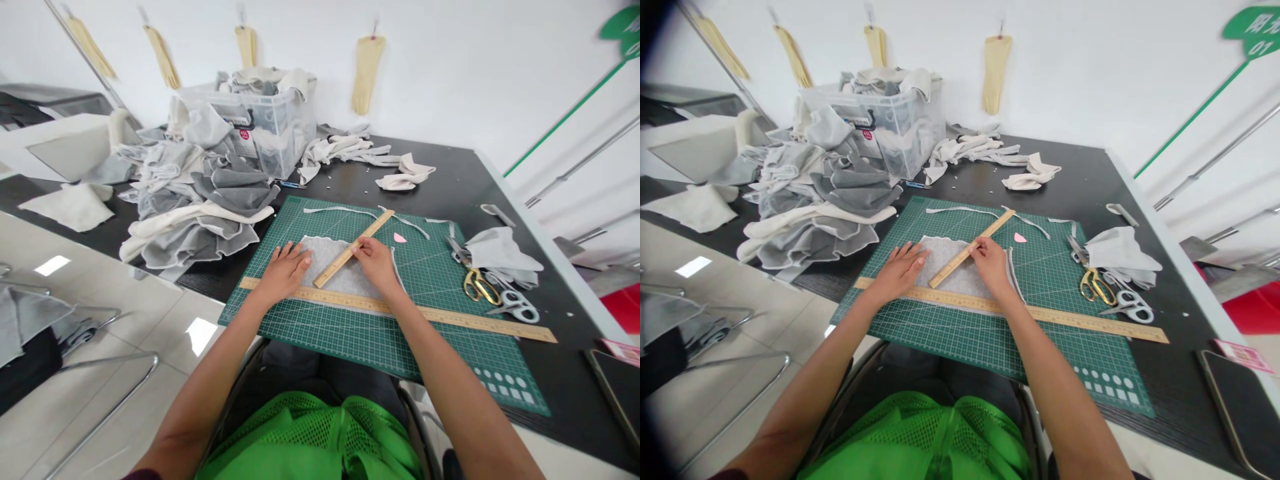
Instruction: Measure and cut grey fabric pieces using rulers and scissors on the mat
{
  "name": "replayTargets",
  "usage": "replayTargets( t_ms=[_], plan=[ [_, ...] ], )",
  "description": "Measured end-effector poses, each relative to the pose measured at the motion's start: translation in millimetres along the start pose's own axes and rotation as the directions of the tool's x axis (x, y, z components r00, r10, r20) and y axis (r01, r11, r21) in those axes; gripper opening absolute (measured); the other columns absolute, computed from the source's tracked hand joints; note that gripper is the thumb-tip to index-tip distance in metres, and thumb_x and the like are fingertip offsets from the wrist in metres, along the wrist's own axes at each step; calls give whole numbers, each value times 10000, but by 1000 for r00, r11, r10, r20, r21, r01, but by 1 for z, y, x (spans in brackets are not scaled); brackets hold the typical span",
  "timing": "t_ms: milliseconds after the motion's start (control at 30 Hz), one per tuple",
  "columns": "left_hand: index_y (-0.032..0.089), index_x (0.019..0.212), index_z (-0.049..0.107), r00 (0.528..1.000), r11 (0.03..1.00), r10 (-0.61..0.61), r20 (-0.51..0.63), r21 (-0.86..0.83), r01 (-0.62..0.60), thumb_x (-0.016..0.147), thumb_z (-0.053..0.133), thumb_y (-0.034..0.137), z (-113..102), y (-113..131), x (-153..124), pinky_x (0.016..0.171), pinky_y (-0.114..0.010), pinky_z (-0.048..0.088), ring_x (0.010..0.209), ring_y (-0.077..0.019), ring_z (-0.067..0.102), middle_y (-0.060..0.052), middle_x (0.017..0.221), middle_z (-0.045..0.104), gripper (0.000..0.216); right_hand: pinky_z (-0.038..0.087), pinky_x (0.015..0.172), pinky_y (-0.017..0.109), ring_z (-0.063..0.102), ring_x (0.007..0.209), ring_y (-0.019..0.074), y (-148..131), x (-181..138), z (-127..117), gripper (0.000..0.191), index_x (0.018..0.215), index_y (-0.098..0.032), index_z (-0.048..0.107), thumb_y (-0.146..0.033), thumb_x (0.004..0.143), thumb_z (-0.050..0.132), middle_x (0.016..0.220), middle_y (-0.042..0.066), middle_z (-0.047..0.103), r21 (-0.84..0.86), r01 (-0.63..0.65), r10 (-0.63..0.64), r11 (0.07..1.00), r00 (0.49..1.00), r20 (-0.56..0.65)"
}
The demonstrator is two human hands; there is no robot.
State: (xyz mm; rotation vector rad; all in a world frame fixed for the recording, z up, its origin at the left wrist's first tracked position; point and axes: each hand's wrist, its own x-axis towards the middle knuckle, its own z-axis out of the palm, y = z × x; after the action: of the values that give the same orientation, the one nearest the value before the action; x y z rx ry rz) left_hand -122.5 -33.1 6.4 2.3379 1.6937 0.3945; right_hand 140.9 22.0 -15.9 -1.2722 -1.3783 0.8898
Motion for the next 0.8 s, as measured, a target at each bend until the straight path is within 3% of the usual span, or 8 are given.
replayTargets(
  t_ms=[200, 400, 467, 567, 667, 800],
  plan=[
    [332, 1553, 373, 991, 996, 65, 121, 60, -72, 1009, 377, 581, -1, -9, 4, 1251, -570, 94, 1562, -324, 105, -20, 1679, 201, 598, 594, 777, 410, 718, 790, 228, -6, -1, -2, 276, 1026, -189, 651, -327, 791, 697, 912, 63, 752, -141, 15, -10, 990, 999, 34],
    [345, 1564, 347, 990, 991, 64, 124, 108, -78, 1007, 360, 601, -4, -7, 4, 1252, -555, 123, 1558, -332, 131, -17, 1678, 210, 613, 561, 801, 400, 699, 793, 231, -19, -10, -15, 170, 935, -192, 693, -278, 788, 696, 967, 85, 746, -302, 59, -32, 952, 995, 93],
    [360, 1566, 337, 989, 989, 67, 129, 122, -83, 1013, 342, 593, -5, -7, 4, 1251, -557, 134, 1556, -328, 144, -2, 1677, 217, 601, 539, 863, 421, 688, 875, 257, -22, -12, -30, 214, 996, -185, 705, -307, 824, 669, 1064, 124, 726, -469, 107, -69, 876, 993, 97],
    [364, 1564, 339, 988, 987, 74, 138, 132, -92, 1021, 318, 573, -8, -7, 4, 1248, -564, 144, 1555, -331, 149, 11, 1678, 217, 582, 470, 1006, 446, 632, 1137, 318, -21, -11, -56, 338, 1174, -163, 681, -352, 918, 569, 1239, 177, 681, -705, 194, -91, 683, 979, 181],
    [360, 1567, 334, 987, 985, 80, 142, 138, -100, 1029, 303, 542, -9, -7, 5, 1247, -568, 144, 1553, -331, 156, 12, 1676, 226, 569, 351, 1131, 530, 460, 1390, 354, -15, -12, -73, 533, 1449, -175, 511, -425, 979, 480, 1515, 188, 507, -802, 227, 32, 552, 956, 292],
    [368, 1565, 335, 988, 982, 80, 135, 157, -101, 1032, 295, 522, -8, -6, 7, 1246, -574, 138, 1549, -332, 169, 24, 1673, 235, 556, 156, 1197, 646, 233, 1531, 349, -7, -15, -75, 644, 1571, -204, 352, -522, 1010, 364, 1665, 151, 281, -875, 166, 210, 454, 935, 286]
  ],
)
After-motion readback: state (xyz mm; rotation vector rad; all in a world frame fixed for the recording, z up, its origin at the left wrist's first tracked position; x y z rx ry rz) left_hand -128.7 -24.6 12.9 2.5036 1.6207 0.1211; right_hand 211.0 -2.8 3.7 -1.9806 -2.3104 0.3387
